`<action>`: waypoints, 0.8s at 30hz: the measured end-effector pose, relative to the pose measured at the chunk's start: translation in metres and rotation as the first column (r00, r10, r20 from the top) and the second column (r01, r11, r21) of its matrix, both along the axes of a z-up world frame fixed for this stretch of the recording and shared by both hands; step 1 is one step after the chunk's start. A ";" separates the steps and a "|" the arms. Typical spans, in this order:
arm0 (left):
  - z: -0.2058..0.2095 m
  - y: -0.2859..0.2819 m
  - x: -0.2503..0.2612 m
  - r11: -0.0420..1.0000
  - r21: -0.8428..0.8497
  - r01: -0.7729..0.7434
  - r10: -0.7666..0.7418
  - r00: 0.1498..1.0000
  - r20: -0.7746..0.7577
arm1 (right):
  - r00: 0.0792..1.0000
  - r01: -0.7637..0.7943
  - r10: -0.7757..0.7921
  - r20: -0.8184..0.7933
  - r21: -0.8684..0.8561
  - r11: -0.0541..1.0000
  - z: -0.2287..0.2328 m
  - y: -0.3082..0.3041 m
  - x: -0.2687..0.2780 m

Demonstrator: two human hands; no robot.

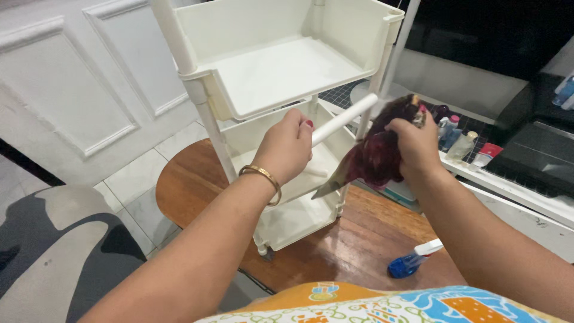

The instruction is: The person assembles a white plastic rolling cart by inserting vertical poles into the frame and wiping them with a cloth. The person handles the cart frame, poles, and a cloth, then secures the poles into place.

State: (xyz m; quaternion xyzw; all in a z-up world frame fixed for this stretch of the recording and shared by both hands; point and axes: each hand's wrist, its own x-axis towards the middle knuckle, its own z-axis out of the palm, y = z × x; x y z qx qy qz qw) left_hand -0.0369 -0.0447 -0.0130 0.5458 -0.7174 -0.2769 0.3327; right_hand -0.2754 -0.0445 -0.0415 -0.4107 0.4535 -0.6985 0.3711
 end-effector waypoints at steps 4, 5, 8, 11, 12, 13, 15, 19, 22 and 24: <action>-0.011 0.002 -0.029 0.991 -0.128 -0.028 0.011 0.992 -0.130 | 0.869 -0.303 0.182 0.460 0.204 0.931 0.011 0.021 0.024; -0.015 0.006 -0.038 0.991 -0.132 -0.001 -0.015 0.993 -0.121 | 0.883 -0.307 0.161 0.441 0.282 0.909 0.009 0.027 0.038; -0.027 0.021 -0.055 0.987 -0.138 0.081 -0.094 0.992 -0.089 | 0.833 -0.329 0.151 0.533 0.257 0.909 0.007 0.030 0.055; -0.030 0.030 -0.051 0.982 -0.110 0.154 -0.160 0.986 -0.050 | 0.872 -0.244 0.067 0.485 0.312 0.918 0.010 0.017 0.041; -0.029 0.032 -0.048 0.982 -0.086 0.168 -0.172 0.984 -0.040 | 0.903 -0.192 0.020 0.428 0.362 0.912 0.013 0.011 0.031; -0.027 0.032 -0.046 0.981 -0.064 0.184 -0.186 0.982 -0.030 | 0.892 -0.187 0.011 0.451 0.349 0.918 0.018 0.007 0.020; -0.021 0.032 -0.047 0.981 -0.076 0.180 -0.181 0.984 -0.003 | 0.870 -0.176 -0.008 0.494 0.325 0.929 0.024 0.002 0.009; -0.008 0.027 -0.050 0.974 -0.161 0.161 -0.162 0.987 0.003 | 0.830 -0.279 0.068 0.554 0.306 0.910 0.025 0.006 0.028; 0.000 0.029 -0.044 0.962 -0.207 0.179 -0.178 0.984 0.028 | 0.834 -0.269 0.020 0.552 0.374 0.887 0.021 0.009 0.038; 0.005 0.034 -0.037 0.961 -0.164 0.224 -0.220 0.975 0.038 | 0.849 -0.249 0.012 0.528 0.380 0.891 0.020 0.004 0.031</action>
